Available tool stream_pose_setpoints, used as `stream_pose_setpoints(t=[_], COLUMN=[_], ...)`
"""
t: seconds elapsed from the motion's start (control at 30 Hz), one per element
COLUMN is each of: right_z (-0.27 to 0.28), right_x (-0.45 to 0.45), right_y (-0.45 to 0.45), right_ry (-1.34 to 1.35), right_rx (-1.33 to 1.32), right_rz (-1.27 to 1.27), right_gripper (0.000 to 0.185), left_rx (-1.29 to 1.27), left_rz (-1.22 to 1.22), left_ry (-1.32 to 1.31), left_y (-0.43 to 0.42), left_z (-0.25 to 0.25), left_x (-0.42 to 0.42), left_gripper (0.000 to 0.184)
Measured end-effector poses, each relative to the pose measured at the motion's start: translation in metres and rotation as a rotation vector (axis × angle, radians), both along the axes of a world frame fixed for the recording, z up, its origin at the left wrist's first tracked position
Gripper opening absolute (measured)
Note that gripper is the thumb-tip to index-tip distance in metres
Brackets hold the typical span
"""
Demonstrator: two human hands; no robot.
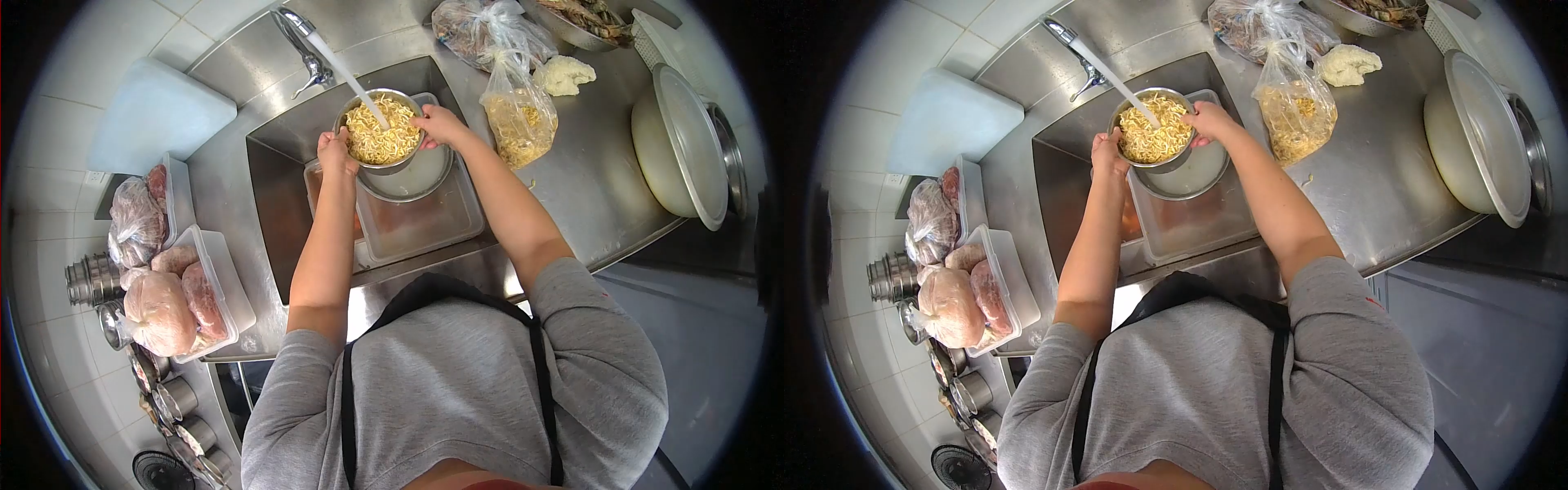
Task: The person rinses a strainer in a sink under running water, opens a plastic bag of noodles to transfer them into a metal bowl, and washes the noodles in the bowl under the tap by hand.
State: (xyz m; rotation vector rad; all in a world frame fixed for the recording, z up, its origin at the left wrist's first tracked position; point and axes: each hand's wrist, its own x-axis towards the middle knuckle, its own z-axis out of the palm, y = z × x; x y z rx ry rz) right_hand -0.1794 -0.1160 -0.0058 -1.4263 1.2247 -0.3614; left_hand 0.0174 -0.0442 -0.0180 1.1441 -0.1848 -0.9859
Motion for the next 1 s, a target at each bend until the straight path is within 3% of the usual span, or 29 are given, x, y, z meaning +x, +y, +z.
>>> stream_pose_setpoints(t=[0.13,0.2,0.23,0.3,0.33,0.4,0.43,0.47,0.53,0.63,0.73,0.77,0.9,0.97,1.0], right_z=[-0.014,-0.017,-0.020,-0.022,-0.018,-0.010,-0.008,-0.006,-0.006,-0.010,-0.012,-0.013,-0.013,-0.017,-0.018], right_x=[0.003,0.006,0.006,0.006,0.004,0.000,-0.002,-0.004,-0.008,-0.013,-0.014,-0.015,-0.015,-0.014,-0.014], right_y=[0.018,0.024,0.025,0.028,0.029,0.032,0.033,0.035,0.042,0.052,0.056,0.057,0.059,0.059,0.059], right_ry=[-0.100,-0.104,-0.106,-0.109,-0.071,-0.032,0.007,0.046,0.050,0.047,0.029,0.034,0.052,0.025,0.002], right_rx=[-0.144,-0.167,-0.170,-0.170,-0.194,-0.215,-0.215,-0.217,-0.207,-0.210,-0.212,-0.228,-0.214,-0.201,-0.187], right_rz=[-0.093,-0.160,-0.208,-0.253,-0.251,-0.250,-0.259,-0.269,-0.276,-0.284,-0.290,-0.282,-0.275,-0.281,-0.284], right_gripper=[0.026,0.026,0.026,0.026,0.026,0.026,0.024,0.022,0.023,0.023,0.023,0.022,0.023,0.023,0.023], left_rx=[-0.048,0.141,0.144,0.113,0.112,-0.072,-0.050,-0.050,0.121,0.291,0.450,0.394,0.281,0.013,0.014], left_rz=[-0.057,-0.234,-0.232,-0.202,-0.200,-0.099,-0.291,-0.291,-0.741,-0.939,-1.050,-1.031,-1.029,-0.952,-0.952], left_ry=[-0.185,-0.802,-0.802,-1.147,-1.148,-1.907,-1.970,-1.969,-1.653,-1.749,-1.697,-1.637,-1.575,-1.742,-1.743], left_y=[-0.006,-0.008,-0.007,-0.003,0.002,0.013,0.013,0.013,0.011,0.006,-0.004,-0.005,-0.012,-0.009,-0.008], left_z=[-0.012,-0.022,-0.023,-0.021,-0.006,0.020,0.023,0.025,0.032,0.029,0.031,0.028,-0.003,-0.008,-0.002], left_x=[0.009,0.025,0.026,0.021,0.012,-0.004,-0.007,-0.013,-0.031,-0.046,-0.051,-0.049,-0.038,-0.033,-0.033], left_gripper=[0.025,0.019,0.019,0.025,0.025,0.043,0.059,0.059,0.072,0.086,0.086,0.077,0.072,0.067,0.067])
